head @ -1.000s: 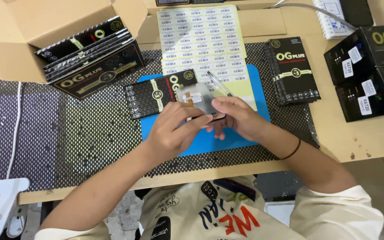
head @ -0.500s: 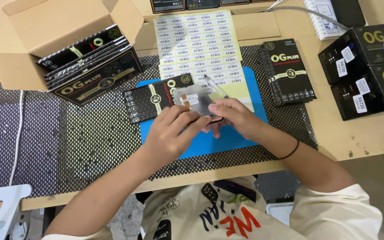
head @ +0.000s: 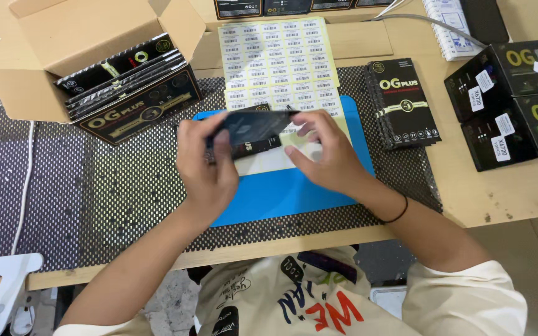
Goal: The person repeatedly picks up a smartphone screen, applies a label to the back, writes on the label with a pen, and then places the screen into a plastic sleeve. The person then places the packaged screen into a box labeled 'OG PLUS'.
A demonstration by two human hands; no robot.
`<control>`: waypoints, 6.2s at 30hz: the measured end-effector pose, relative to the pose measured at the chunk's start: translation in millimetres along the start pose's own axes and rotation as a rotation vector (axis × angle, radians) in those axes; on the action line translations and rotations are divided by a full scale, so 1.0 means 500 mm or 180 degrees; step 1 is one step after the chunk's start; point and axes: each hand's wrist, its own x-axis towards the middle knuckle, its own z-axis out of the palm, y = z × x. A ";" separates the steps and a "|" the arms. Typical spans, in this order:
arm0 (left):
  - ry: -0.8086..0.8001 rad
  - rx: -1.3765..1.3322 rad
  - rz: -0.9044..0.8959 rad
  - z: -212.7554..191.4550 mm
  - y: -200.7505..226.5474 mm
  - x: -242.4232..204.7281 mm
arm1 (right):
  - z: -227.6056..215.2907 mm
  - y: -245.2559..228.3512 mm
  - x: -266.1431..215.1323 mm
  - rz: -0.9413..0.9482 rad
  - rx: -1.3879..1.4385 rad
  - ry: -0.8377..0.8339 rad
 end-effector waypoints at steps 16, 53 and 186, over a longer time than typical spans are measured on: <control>-0.0049 -0.1452 -0.2466 0.053 -0.042 -0.052 | -0.047 0.048 0.027 0.1081 0.1716 0.0932; -0.0135 -0.2557 -0.2696 0.049 -0.041 -0.062 | -0.076 0.068 0.022 -0.1796 -0.0416 0.1635; -0.0869 -0.2384 -0.2934 0.066 -0.018 -0.072 | 0.003 -0.030 0.015 -0.1075 -0.0673 -0.0297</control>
